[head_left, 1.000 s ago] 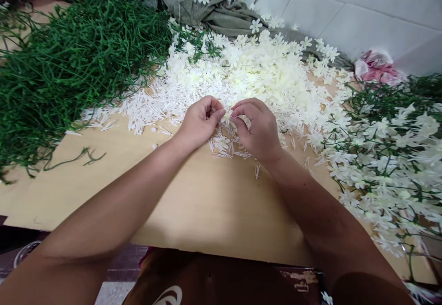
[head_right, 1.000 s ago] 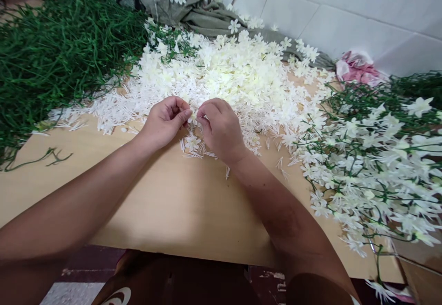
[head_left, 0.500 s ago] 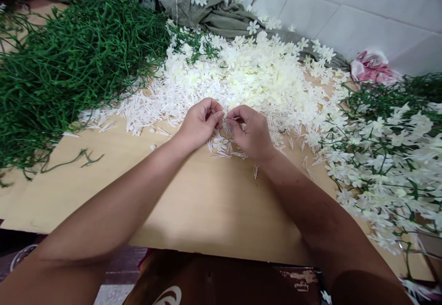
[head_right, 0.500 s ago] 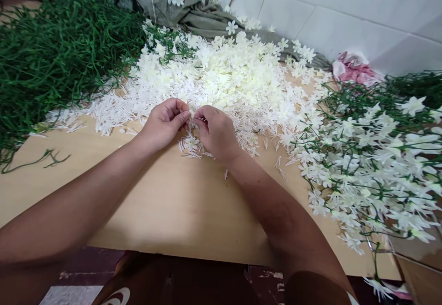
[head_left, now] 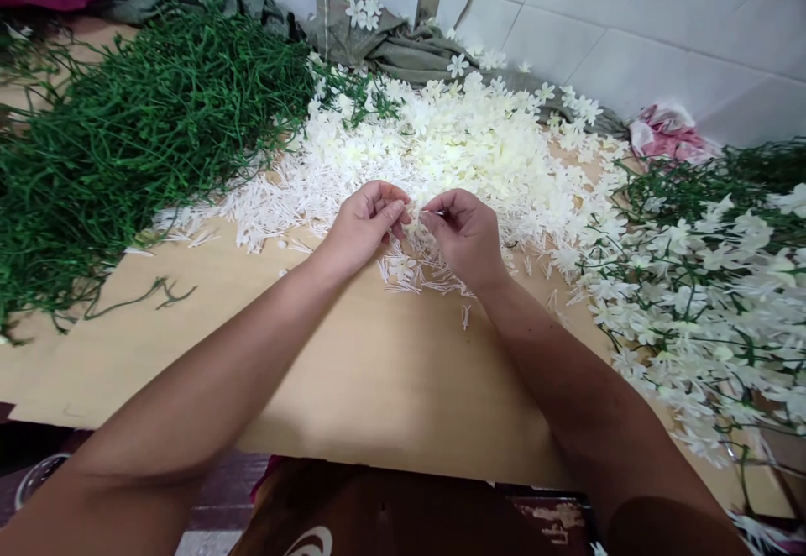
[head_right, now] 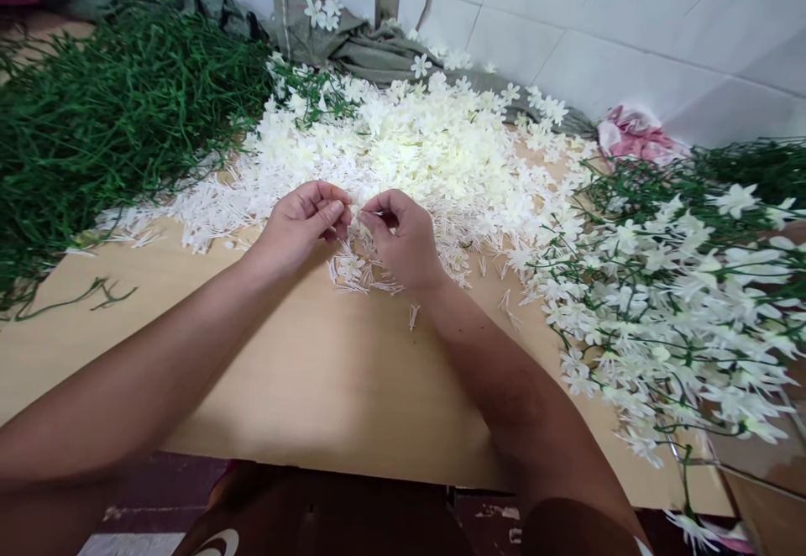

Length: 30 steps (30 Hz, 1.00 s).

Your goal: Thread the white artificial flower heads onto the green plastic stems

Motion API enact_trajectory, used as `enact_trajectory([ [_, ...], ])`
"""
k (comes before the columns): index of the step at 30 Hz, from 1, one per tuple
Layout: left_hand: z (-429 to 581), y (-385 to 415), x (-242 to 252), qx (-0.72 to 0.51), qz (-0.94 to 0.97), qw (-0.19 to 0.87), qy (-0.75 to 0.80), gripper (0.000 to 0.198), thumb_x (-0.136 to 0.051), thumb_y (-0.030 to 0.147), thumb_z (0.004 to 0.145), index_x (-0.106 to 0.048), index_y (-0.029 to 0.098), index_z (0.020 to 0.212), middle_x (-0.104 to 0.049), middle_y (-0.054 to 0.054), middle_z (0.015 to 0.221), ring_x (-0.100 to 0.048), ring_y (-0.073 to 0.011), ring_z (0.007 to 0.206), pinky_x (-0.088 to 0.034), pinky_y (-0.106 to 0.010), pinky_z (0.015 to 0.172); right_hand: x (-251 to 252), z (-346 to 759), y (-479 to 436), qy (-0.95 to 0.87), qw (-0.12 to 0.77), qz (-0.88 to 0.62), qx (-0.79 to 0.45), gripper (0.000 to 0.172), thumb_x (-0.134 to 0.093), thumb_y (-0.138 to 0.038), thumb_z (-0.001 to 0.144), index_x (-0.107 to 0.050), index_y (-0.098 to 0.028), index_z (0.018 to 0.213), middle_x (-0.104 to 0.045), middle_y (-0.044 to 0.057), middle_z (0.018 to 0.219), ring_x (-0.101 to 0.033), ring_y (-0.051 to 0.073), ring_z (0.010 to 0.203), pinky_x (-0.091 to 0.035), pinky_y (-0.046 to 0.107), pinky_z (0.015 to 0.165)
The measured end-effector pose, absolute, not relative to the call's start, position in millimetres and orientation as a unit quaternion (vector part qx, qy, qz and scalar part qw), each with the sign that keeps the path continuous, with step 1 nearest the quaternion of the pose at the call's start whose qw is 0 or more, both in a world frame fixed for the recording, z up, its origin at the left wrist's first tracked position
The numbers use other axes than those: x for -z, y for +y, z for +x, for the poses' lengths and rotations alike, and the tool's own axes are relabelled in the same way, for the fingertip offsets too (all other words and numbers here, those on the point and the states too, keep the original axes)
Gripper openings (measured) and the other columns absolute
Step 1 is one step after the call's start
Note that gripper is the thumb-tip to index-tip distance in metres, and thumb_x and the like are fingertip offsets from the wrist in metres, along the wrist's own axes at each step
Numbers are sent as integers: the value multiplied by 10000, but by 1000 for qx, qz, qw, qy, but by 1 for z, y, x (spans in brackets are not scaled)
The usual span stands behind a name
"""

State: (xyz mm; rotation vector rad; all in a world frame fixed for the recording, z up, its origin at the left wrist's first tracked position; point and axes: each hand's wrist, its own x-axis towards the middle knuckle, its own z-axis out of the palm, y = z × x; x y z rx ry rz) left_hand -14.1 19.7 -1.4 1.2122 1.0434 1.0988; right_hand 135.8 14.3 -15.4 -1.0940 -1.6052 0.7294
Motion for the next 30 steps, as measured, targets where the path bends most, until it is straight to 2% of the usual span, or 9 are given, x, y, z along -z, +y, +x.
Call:
enact_trajectory([
  [5, -12, 20, 5, -457, 509, 577, 447, 98, -589, 48, 752, -564, 143, 754, -544, 54, 574, -509, -47, 512, -380, -173, 494, 18, 137, 18, -625, 524, -418, -400, 134, -638, -202, 713, -511, -197, 759, -544, -54, 628, -499, 69, 552, -421, 218, 518],
  [10, -15, 21, 12, -459, 511, 591, 423, 74, -592, 95, 759, -550, 148, 729, -539, 52, 577, -494, -51, 518, -374, -190, 522, 16, 136, 12, -639, 510, -418, -396, 235, -657, -212, 716, -561, -202, 930, -507, -80, 591, -455, 66, 501, -382, 211, 482],
  [16, -19, 17, 13, -404, 562, 594, 409, 48, -569, 164, 768, -532, 153, 738, -533, 36, 620, -503, -72, 564, -386, -220, 576, 11, 139, 7, -694, 464, -437, -334, 29, -641, -201, 739, -620, -191, 757, -648, -16, 675, -570, 108, 602, -470, 254, 591],
  [18, -26, 19, 7, -372, 627, 525, 439, 60, -547, 188, 782, -528, 160, 732, -532, 25, 639, -505, -90, 602, -394, -238, 604, 9, 142, 8, -698, 465, -447, -309, 24, -641, -204, 736, -619, -194, 737, -649, -14, 657, -566, 114, 594, -473, 265, 595],
  [20, -42, 27, -4, -334, 706, 366, 505, 61, -520, 169, 787, -548, 161, 734, -566, -6, 708, -514, -117, 675, -394, -263, 647, 8, 146, 9, -690, 479, -455, -296, 41, -646, -214, 727, -611, -194, 720, -644, -11, 648, -559, 115, 583, -473, 273, 595],
  [22, -67, 38, -15, -281, 735, 158, 597, 124, -491, 143, 788, -611, 155, 818, -622, -72, 891, -548, -169, 813, -400, -314, 734, 7, 150, 11, -670, 498, -459, -304, 55, -649, -226, 719, -606, -192, 716, -638, -8, 648, -554, 113, 576, -469, 277, 591],
  [24, -94, 51, -21, -212, 700, 16, 682, 237, -469, 173, 818, -642, 139, 976, -597, -149, 1114, -546, -243, 983, -394, -370, 812, 6, 151, 13, -650, 510, -459, -325, 69, -650, -237, 712, -602, -188, 717, -632, -6, 652, -553, 111, 578, -463, 276, 589],
  [27, -126, 64, -19, -61, 679, -57, 729, 311, -481, 196, 819, -639, 92, 1065, -560, -227, 1196, -485, -343, 1127, -355, -446, 895, 5, 150, 14, -640, 511, -455, -351, 84, -650, -246, 707, -593, -184, 714, -623, -6, 651, -538, 106, 572, -452, 273, 582],
  [30, -137, 69, -10, 3, 701, -79, 709, 310, -427, 165, 835, -652, 114, 1042, -601, -209, 1144, -480, -334, 1127, -327, -455, 924, 6, 148, 13, -642, 505, -452, -359, 80, -645, -241, 703, -587, -187, 700, -601, -18, 619, -499, 95, 534, -440, 265, 556],
])
